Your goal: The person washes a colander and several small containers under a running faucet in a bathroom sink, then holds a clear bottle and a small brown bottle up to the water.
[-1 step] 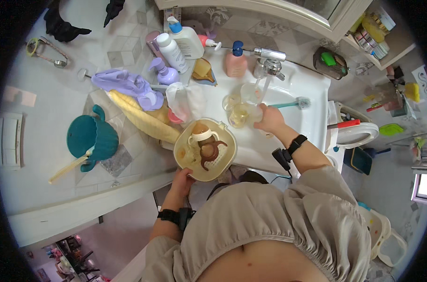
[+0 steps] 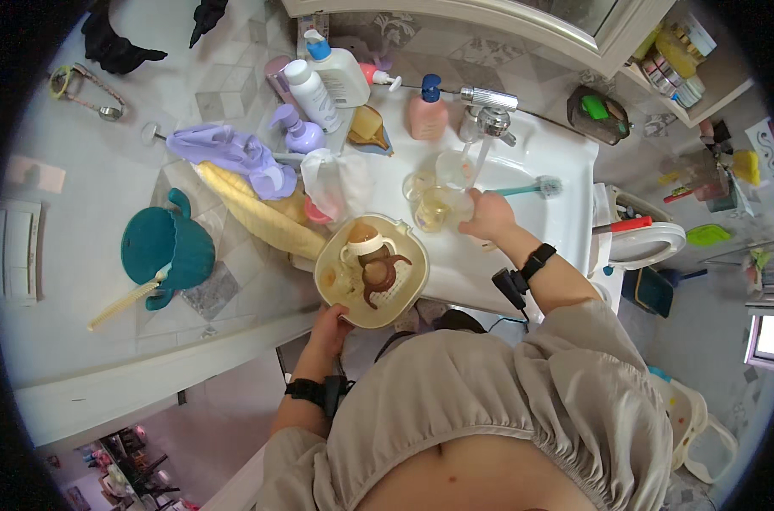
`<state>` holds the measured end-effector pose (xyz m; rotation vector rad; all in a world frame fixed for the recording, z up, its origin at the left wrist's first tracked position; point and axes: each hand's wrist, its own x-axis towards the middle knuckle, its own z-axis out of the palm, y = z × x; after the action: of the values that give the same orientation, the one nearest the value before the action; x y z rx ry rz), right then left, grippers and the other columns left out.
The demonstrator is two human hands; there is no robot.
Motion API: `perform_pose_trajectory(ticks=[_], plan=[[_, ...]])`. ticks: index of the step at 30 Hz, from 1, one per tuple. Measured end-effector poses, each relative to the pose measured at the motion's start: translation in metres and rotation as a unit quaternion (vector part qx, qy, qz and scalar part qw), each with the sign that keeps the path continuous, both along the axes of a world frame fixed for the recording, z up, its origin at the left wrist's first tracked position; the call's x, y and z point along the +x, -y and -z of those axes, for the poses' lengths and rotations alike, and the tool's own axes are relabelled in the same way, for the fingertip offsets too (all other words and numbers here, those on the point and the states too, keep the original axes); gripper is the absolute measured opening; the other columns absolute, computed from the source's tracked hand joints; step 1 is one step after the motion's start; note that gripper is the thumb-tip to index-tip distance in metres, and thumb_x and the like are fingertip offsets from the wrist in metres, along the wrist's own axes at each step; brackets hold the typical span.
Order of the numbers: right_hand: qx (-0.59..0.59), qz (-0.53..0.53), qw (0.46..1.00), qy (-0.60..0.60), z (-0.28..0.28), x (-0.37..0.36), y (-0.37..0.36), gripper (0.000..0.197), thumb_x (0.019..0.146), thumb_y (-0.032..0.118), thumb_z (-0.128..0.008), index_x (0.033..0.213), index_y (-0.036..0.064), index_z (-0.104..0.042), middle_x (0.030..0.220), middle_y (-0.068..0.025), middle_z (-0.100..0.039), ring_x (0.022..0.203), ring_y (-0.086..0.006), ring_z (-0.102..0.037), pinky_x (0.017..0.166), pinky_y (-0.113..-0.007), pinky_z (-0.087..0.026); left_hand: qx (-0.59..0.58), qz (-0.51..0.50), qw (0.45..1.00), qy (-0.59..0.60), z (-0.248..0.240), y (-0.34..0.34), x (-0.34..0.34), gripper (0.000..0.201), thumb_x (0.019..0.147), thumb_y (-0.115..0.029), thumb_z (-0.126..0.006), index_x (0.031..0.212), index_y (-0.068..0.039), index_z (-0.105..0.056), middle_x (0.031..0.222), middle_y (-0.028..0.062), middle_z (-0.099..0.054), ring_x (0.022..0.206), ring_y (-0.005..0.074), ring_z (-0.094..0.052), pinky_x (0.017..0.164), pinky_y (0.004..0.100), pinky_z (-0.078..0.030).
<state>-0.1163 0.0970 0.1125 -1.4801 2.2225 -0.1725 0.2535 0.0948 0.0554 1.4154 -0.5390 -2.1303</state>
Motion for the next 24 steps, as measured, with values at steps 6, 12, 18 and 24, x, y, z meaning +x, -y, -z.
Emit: perform_pose_trajectory(ticks=[6,12,18,24], plan=[[0.081,-0.077,0.979,-0.173,-0.028,0.013,0.011,0.059,0.057,0.026,-0.068,0.106,0.0,-0.046,0.096,-0.0123,-0.055,0.095,-0.0263,-0.052,0.076,-0.036,-0.046,-0.013,0.008,1.0,0.024,-0.004,-0.001,-0.003,0.043,0.072,-0.005,-0.048,0.114,0.004,-0.043,0.108,0.0146,-0.053,0.095,0.0268,-0.055,0.082,0.0394,-0.046],[0.096,-0.131,0.933,-0.321,-0.027,0.009,0.024,0.046,0.066,0.022,-0.064,0.105,0.0025,-0.049,0.099,-0.0092,-0.055,0.097,-0.0222,-0.05,0.075,-0.034,-0.045,-0.013,0.006,1.0,0.002,0.014,-0.002,0.007,0.044,0.072,-0.006,-0.05,0.113,0.0,-0.036,0.106,0.0124,-0.049,0.09,0.024,-0.053,0.076,0.0386,-0.047],[0.058,-0.144,0.922,-0.354,-0.04,0.006,0.033,0.029,0.073,0.017,-0.056,0.101,0.0091,-0.055,0.102,-0.0056,-0.055,0.098,-0.0225,-0.048,0.074,-0.038,-0.045,-0.026,-0.003,0.999,-0.037,0.028,-0.002,0.007,0.045,0.071,-0.007,-0.05,0.113,0.0,-0.036,0.108,0.0129,-0.049,0.094,0.0254,-0.052,0.077,0.04,-0.047],[0.0,-0.133,0.919,-0.371,-0.058,0.004,0.037,0.027,0.072,0.017,-0.057,0.099,0.0127,-0.058,0.104,-0.0067,-0.055,0.102,-0.0239,-0.047,0.076,-0.042,-0.044,-0.04,0.017,0.999,-0.027,0.021,-0.002,0.005,0.047,0.07,-0.009,-0.05,0.115,-0.001,-0.037,0.11,0.0127,-0.048,0.096,0.0254,-0.052,0.078,0.0405,-0.046]])
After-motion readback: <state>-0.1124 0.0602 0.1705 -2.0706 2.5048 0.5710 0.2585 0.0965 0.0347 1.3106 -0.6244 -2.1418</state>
